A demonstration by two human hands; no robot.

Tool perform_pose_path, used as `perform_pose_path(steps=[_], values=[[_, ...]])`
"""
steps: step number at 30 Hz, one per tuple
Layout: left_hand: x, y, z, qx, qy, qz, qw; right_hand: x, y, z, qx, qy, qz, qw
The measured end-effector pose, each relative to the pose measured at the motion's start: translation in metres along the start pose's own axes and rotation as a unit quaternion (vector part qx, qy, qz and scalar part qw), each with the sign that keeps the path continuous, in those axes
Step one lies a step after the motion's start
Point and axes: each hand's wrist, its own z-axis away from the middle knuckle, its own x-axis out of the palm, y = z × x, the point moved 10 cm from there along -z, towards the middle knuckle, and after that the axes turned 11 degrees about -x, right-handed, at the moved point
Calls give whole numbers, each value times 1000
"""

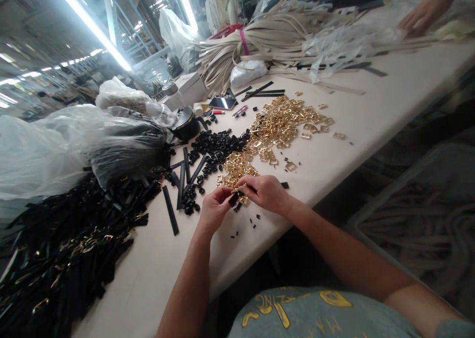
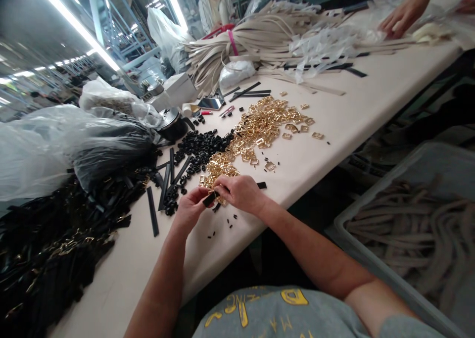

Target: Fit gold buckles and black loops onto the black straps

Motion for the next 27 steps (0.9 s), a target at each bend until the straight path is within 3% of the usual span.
perform_pose_path(steps=[2,4,8,11,15,19,23,27], values=[[1,-2,0,-7,-2,-25,1000,-4,-5,-8,-38,1,43,998],[-1,-6,-2,-15,3,-7,1000,-16,-13,-14,-71,43,55,995],[-16,-12,-7,-20,48,134,990,-36,-19,-10,-64,143,7,988],[-21,-12,-8,-11,72,188,980,-19,-16,-3,-22,98,-30,995],[-9,-9,-5,-3,48,149,988,8,-5,3,40,55,-139,988],[6,-6,-3,11,22,113,993,18,8,5,81,102,-341,931],[11,-8,-4,11,20,101,995,30,9,6,107,82,-499,856],[17,-11,-4,-1,-9,115,993,29,6,6,114,57,-526,841]])
